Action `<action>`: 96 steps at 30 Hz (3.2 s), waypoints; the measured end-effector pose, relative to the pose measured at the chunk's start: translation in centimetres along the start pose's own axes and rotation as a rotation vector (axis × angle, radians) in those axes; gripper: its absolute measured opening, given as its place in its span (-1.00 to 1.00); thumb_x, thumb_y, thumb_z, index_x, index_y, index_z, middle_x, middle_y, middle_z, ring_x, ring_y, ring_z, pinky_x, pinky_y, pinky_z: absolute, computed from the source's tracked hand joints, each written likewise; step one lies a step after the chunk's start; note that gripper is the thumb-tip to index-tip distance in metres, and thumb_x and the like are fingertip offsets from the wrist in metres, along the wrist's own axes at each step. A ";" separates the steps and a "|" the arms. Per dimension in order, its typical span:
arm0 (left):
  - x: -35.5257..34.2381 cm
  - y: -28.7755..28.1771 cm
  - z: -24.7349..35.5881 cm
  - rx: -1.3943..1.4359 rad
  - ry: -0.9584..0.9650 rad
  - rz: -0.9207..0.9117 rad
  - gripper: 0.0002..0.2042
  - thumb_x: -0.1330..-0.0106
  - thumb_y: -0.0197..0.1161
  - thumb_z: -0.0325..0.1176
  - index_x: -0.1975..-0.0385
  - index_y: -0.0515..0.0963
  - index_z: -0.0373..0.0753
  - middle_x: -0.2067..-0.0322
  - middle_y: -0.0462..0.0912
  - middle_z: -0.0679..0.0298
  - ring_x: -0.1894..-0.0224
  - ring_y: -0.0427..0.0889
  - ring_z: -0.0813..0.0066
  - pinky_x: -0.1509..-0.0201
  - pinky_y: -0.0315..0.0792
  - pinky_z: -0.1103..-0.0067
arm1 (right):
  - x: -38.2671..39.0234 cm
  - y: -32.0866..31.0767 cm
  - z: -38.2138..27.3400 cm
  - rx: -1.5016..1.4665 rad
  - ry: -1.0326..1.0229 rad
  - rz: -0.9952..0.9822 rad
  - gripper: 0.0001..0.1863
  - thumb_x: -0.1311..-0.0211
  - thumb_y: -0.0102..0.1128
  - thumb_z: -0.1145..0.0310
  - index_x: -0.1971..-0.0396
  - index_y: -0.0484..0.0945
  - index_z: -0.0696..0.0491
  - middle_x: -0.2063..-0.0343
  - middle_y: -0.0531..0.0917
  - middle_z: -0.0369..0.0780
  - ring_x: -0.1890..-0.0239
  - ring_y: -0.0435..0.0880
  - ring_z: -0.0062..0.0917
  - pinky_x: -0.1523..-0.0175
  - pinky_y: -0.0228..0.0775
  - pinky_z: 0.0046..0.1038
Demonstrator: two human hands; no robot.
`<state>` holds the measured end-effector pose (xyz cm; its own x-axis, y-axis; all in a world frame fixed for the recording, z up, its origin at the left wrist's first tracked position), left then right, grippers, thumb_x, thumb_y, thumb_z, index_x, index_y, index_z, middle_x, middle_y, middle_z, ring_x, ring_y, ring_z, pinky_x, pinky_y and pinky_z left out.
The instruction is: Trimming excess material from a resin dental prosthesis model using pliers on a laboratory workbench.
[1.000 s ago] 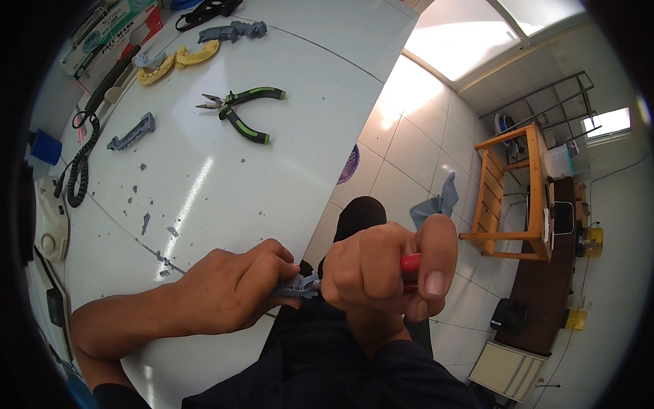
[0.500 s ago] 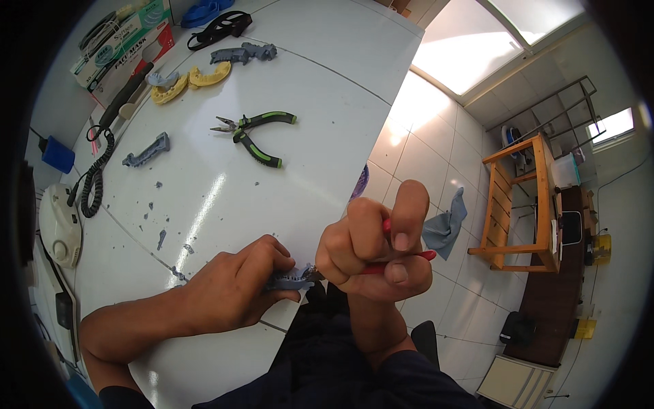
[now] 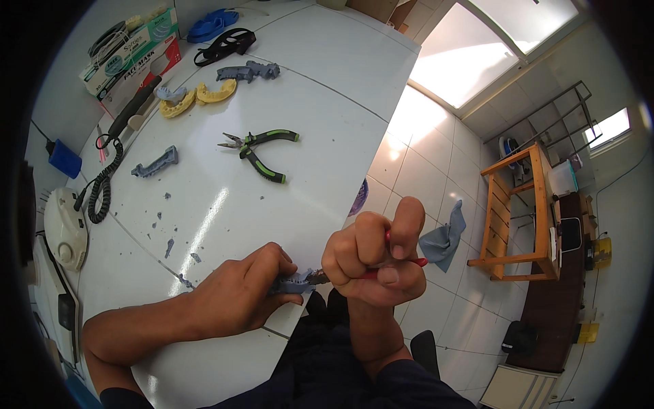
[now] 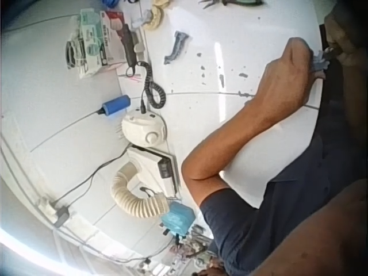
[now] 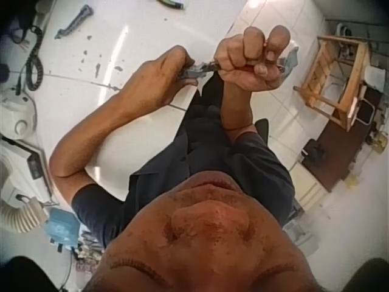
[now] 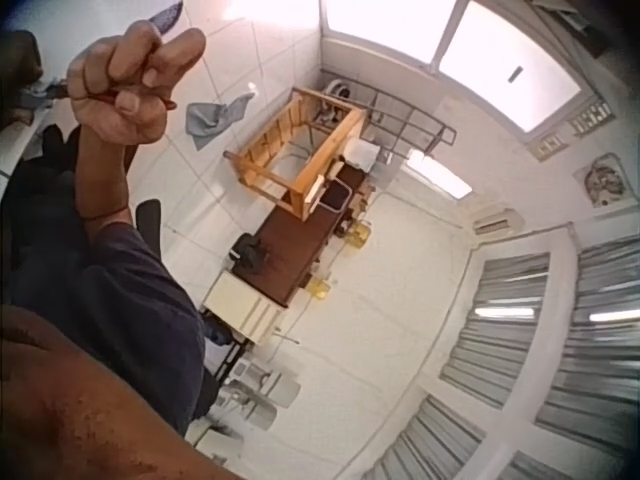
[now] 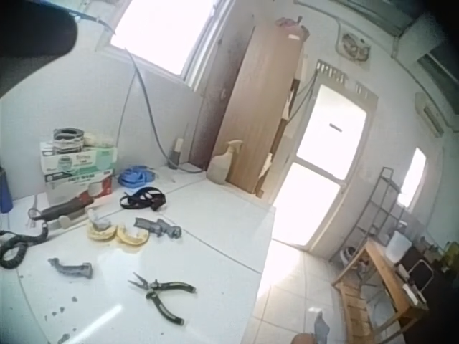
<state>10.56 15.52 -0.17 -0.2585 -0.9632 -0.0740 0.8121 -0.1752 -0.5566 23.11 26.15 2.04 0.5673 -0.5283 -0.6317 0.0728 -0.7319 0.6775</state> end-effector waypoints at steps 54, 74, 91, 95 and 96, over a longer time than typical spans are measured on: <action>0.0 -0.4 -0.6 0.101 -0.084 0.012 -0.59 -0.31 0.42 -0.35 0.05 0.32 -0.33 0.23 0.63 0.01 0.22 0.69 -0.03 0.18 0.56 0.31 | 0.7 4.5 -0.4 0.479 -0.203 -0.239 -0.88 -0.20 0.14 0.61 0.45 0.39 0.12 0.64 0.34 -0.26 0.79 0.12 -0.64 0.70 -0.06 -0.51; -0.2 -0.4 -0.1 0.088 0.010 -0.012 -0.50 -0.24 0.48 -0.28 0.04 0.31 -0.39 0.12 0.57 -0.02 0.14 0.70 -0.03 0.13 0.61 0.34 | 0.3 2.4 -2.1 0.233 -0.163 -0.072 -0.74 -0.19 0.23 0.45 0.23 0.32 -0.05 0.45 0.31 -0.34 0.63 0.18 -0.63 0.54 0.08 -0.49; -0.4 -0.4 -0.5 0.137 -0.002 -0.008 -0.51 -0.26 0.47 -0.27 0.06 0.31 -0.38 0.11 0.58 -0.04 0.09 0.68 -0.04 0.04 0.58 0.31 | 0.2 1.6 -1.2 0.185 -0.069 -0.107 -0.55 -0.12 0.20 0.42 -0.02 0.32 -0.05 0.37 0.26 -0.32 0.53 0.23 -0.60 0.42 0.14 -0.46; -0.7 -0.8 -0.4 0.188 0.003 0.003 -0.52 -0.26 0.47 -0.26 0.08 0.29 -0.37 0.11 0.59 -0.05 0.09 0.68 -0.06 0.00 0.57 0.29 | 0.5 0.7 -2.0 0.150 -0.146 -0.016 -0.53 -0.14 0.17 0.39 -0.08 0.31 -0.06 0.35 0.24 -0.33 0.48 0.23 -0.60 0.39 0.14 -0.48; -0.7 -0.9 -0.3 0.185 0.003 0.006 -0.52 -0.26 0.47 -0.26 0.08 0.29 -0.37 0.11 0.59 -0.05 0.09 0.68 -0.06 0.00 0.57 0.29 | 0.6 0.7 -2.0 0.156 -0.139 0.000 -0.52 -0.14 0.16 0.37 -0.10 0.30 -0.06 0.34 0.23 -0.34 0.47 0.22 -0.60 0.38 0.14 -0.48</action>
<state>9.82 16.38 0.12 -0.2547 -0.9637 -0.0795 0.8960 -0.2043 -0.3944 25.12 26.23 2.90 0.4477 -0.5747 -0.6851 -0.0609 -0.7840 0.6178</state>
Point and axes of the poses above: each hand's wrist, its own x-axis away from the middle knuckle, its own y-axis out of the palm, z = x × y, the point moved 6 cm from there along -x, towards the middle knuckle
